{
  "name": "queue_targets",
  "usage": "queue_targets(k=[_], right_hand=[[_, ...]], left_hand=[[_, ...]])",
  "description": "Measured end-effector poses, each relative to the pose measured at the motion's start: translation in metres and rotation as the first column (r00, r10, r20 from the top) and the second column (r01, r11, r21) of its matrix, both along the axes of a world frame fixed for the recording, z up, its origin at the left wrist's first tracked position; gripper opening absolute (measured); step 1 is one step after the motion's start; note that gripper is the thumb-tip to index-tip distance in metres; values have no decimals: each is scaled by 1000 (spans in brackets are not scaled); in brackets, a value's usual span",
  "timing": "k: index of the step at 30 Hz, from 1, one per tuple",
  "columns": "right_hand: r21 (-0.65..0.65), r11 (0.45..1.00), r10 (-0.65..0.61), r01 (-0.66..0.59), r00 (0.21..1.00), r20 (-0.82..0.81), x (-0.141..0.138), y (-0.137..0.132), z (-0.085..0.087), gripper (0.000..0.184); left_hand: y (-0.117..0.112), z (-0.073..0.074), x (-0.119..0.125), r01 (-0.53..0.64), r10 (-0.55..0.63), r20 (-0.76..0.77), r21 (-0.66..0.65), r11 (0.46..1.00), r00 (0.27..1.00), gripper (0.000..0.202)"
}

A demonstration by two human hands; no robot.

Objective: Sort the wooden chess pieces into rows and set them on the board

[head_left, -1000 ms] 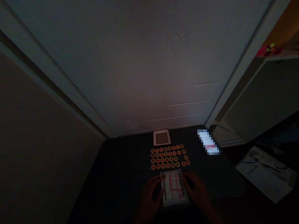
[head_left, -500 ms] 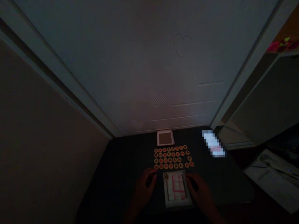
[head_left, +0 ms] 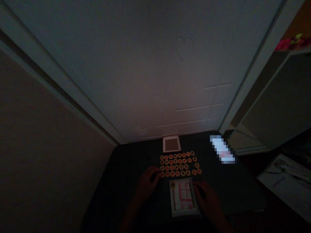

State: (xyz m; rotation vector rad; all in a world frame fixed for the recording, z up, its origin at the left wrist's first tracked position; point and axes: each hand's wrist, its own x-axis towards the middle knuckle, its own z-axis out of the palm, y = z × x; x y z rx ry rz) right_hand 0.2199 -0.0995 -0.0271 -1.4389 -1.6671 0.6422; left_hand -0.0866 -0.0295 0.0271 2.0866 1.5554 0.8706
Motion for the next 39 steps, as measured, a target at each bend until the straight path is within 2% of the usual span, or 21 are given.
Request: queue_targets(k=[4, 8, 17, 24, 29, 33, 39], right_hand=[[5, 1000, -3, 3, 1000, 5, -1, 0, 1, 28], [37, 999, -31, 30, 1000, 5, -1, 1, 2, 26], [16, 1000, -17, 17, 1000, 6, -1, 0, 4, 26], [8, 1000, -22, 22, 1000, -3, -1, 0, -2, 28], [-7, 1000, -29, 29, 1000, 1, -1, -1, 1, 27], [-14, 999, -46, 46, 999, -6, -1, -1, 3, 27], [-45, 998, -52, 51, 999, -12, 0, -1, 6, 31]], left_hand=[[6, -5, -4, 7, -8, -19, -23, 1000, 1000, 17], [13, -7, -2, 20, -20, -20, 7, 1000, 1000, 16], [32, -2, 2, 58, -57, -27, 35, 998, 998, 19], [37, 1, 6, 84, -84, -24, 37, 996, 996, 17], [40, 2, 10, 66, -65, -15, 43, 997, 998, 17], [39, 7, 20, 82, -82, -19, 7, 997, 996, 16], [42, 18, 51, 205, -205, -5, -26, 978, 979, 19]])
